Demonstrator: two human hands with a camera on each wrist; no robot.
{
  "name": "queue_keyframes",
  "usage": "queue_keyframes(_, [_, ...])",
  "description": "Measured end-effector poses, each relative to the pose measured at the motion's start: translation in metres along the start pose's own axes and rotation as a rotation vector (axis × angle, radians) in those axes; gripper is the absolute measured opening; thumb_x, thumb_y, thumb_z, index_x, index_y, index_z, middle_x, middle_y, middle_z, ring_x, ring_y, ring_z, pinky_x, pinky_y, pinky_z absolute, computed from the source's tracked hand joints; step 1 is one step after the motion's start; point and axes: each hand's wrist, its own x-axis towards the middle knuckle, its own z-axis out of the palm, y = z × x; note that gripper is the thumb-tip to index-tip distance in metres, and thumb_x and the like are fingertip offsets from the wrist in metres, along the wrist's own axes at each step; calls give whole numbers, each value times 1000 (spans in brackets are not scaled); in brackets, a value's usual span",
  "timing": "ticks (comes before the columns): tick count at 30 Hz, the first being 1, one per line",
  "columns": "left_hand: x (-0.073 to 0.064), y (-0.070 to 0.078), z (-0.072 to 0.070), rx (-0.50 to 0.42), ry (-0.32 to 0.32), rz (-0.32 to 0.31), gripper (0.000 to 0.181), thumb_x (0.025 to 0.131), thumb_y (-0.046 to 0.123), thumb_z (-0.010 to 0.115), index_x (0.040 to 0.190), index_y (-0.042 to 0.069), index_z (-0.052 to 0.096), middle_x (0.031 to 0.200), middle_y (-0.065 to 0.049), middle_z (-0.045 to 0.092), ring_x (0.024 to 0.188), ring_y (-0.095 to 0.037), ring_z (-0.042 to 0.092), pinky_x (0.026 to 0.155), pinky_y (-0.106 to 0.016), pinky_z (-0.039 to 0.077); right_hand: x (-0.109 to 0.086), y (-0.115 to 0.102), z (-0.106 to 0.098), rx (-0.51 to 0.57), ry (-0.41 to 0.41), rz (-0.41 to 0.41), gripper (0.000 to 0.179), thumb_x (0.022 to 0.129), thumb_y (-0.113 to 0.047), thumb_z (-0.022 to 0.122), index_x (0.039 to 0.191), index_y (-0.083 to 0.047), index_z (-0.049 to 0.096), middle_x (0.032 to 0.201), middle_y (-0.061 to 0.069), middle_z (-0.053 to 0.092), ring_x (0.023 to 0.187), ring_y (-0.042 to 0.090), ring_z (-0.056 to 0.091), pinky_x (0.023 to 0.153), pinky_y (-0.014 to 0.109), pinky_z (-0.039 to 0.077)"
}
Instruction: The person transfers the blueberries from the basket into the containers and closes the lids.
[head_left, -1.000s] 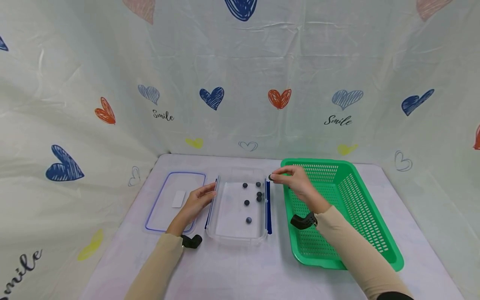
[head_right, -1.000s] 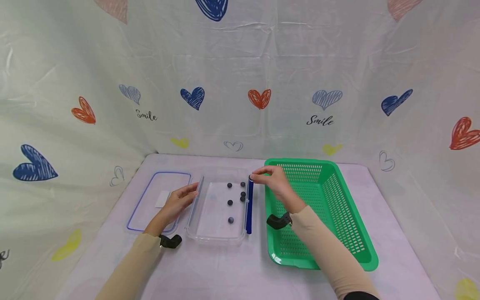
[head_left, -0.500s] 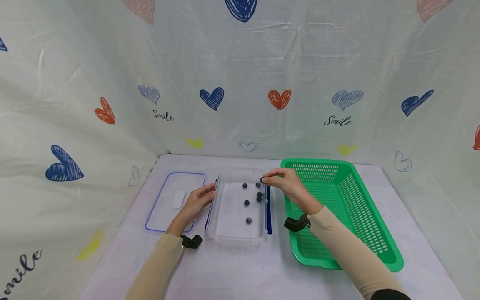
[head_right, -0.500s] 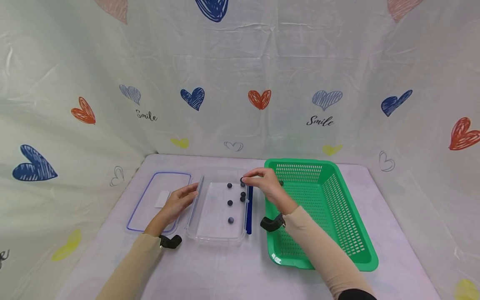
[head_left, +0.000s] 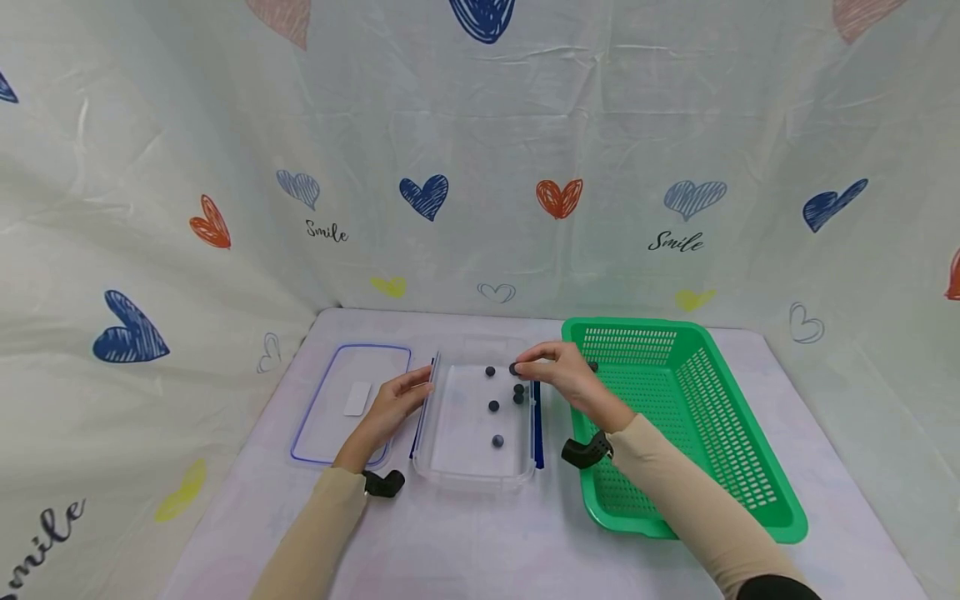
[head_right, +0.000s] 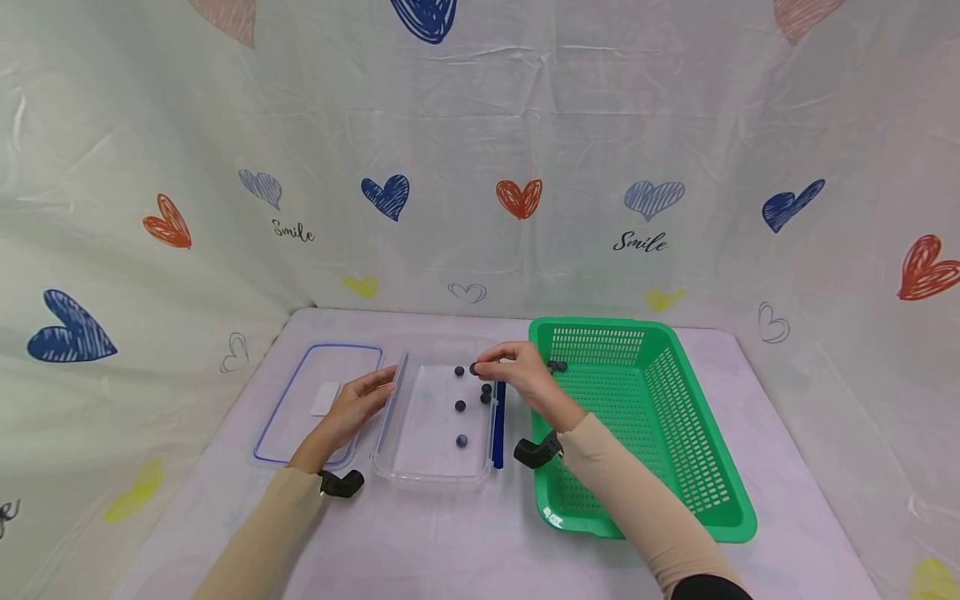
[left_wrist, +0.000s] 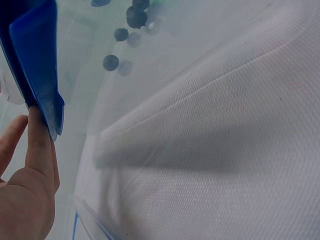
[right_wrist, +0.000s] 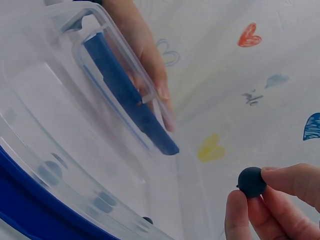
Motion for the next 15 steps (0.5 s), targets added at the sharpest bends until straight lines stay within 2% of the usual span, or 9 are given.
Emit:
queue_keyframes(7, [-13, 24, 7, 7, -17, 8, 53, 102, 9, 57, 148, -8, 38, 150, -30, 37, 134, -34, 43, 107, -31, 43, 0, 3, 2, -21, -14, 9, 26, 90, -9, 75, 109, 7, 70, 113, 14, 66, 96, 22, 70, 100, 42, 51])
queue_keyframes(15, [-13, 25, 7, 10, -5, 6, 52, 101, 10, 59, 148, -6, 41, 149, -27, 41, 134, -34, 44, 107, -33, 43, 1, 3, 6, -29, -11, 10, 23, 89, -9, 76, 106, 7, 71, 112, 15, 64, 95, 27, 71, 101, 44, 50])
